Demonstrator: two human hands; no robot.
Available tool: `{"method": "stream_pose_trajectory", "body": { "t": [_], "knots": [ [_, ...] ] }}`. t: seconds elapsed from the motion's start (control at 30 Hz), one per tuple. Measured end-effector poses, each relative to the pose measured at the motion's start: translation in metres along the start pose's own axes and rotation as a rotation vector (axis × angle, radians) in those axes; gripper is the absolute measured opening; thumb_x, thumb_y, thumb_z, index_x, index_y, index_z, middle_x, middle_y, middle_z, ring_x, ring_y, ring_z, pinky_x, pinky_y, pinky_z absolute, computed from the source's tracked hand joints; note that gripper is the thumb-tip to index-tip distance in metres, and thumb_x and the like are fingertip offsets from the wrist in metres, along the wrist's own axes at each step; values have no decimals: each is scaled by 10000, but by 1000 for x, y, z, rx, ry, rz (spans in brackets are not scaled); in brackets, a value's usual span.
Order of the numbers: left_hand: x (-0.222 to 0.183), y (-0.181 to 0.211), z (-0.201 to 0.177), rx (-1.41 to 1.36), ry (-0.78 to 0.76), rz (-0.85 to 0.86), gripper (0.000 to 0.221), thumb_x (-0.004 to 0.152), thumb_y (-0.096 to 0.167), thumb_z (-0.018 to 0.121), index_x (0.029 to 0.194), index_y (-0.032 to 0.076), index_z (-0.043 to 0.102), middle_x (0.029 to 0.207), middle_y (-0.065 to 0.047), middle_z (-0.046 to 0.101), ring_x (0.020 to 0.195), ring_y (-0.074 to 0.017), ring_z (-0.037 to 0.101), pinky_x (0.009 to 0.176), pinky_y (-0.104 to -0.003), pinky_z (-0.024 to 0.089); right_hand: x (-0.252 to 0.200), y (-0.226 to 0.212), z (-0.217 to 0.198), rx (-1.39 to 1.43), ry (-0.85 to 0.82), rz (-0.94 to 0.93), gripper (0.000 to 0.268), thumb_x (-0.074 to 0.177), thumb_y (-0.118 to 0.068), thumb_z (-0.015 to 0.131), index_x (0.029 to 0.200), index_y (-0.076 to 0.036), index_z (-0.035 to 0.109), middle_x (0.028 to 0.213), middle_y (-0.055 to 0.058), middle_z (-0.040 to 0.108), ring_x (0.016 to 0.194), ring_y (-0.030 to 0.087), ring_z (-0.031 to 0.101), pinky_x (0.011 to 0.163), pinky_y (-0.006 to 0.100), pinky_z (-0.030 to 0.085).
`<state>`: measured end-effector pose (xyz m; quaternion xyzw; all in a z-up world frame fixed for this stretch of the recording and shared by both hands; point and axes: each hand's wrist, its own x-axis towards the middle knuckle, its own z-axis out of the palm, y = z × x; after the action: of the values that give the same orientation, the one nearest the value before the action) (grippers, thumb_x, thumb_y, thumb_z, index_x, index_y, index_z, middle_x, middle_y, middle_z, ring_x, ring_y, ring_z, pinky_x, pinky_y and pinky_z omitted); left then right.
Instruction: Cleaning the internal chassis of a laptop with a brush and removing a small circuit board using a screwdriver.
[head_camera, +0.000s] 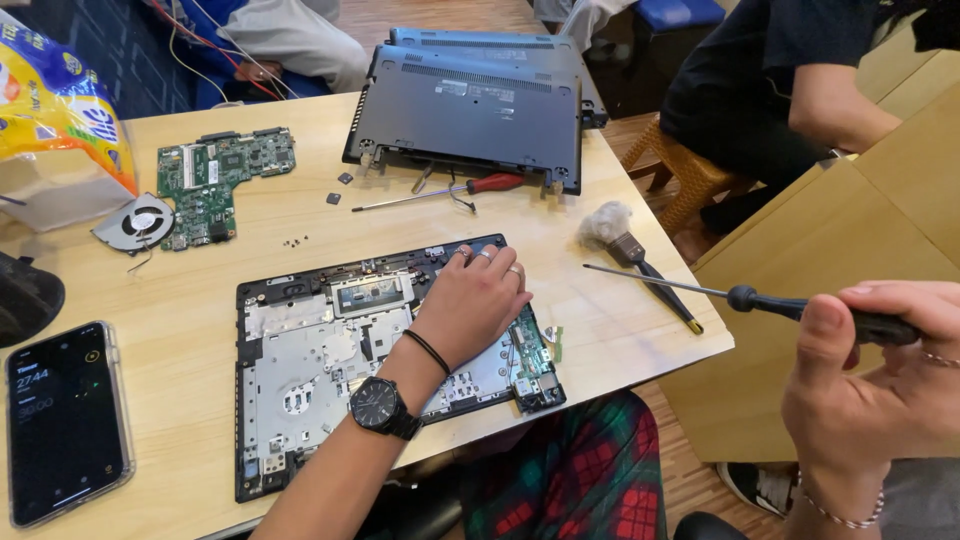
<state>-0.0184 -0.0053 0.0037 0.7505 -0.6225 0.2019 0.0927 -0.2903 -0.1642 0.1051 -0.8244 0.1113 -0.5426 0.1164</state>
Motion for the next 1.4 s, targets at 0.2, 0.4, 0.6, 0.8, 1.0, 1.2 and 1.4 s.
{"method": "stream_pose_trajectory", "body": {
  "t": [0.2,0.4,0.6,0.8,1.0,1.2,1.4],
  "knots": [
    [-4,0,-5,-114,-13,-39,291,1022,413,608,1001,136,695,1026,-40,643,987,-256,624,893,-461,508,-9,0,1,36,-14,128,207,1248,-8,621,1239,158,497,1213,315,497,921,300,490,772,335,399],
    [-6,-4,-5,-221,39,-9,66,983,186,618,953,180,676,963,-17,622,895,-256,596,856,-467,481,-22,25,-8,-39,-7,186,257,1318,-63,619,1289,176,529,1249,306,545,1050,360,542,937,400,427],
    [-6,-2,-3,-127,66,18,91,993,203,601,948,163,669,957,-12,647,900,-257,621,867,-486,495,-23,21,-6,-23,13,194,266,1307,-62,621,1297,183,519,1265,311,529,1078,368,541,940,397,421],
    [-6,-1,-6,-64,9,20,170,1017,292,583,1012,145,670,1014,-30,650,969,-267,629,900,-496,507,-26,23,-7,-18,24,209,273,1302,-65,624,1283,187,519,1254,316,526,968,331,511,813,354,381],
    [-7,1,-4,-69,3,1,221,1024,325,576,990,127,670,1002,-42,634,961,-262,623,884,-469,507,-25,21,-7,-31,19,212,260,1323,-60,606,1283,179,513,1274,319,521,1072,362,536,851,359,396],
    [-5,2,-1,-96,-3,-22,302,1027,356,553,984,100,707,1008,-63,658,1006,-280,625,901,-488,508,-23,18,-1,11,44,165,263,1281,-43,630,1261,185,501,1230,331,523,973,346,527,803,358,381],
    [-4,1,1,-126,28,-45,304,1014,347,545,945,103,711,988,-67,656,984,-284,621,894,-489,498,-24,22,-1,-31,30,96,247,1319,5,625,1267,219,513,1236,349,535,1104,420,559,967,450,457]
  ]
}}
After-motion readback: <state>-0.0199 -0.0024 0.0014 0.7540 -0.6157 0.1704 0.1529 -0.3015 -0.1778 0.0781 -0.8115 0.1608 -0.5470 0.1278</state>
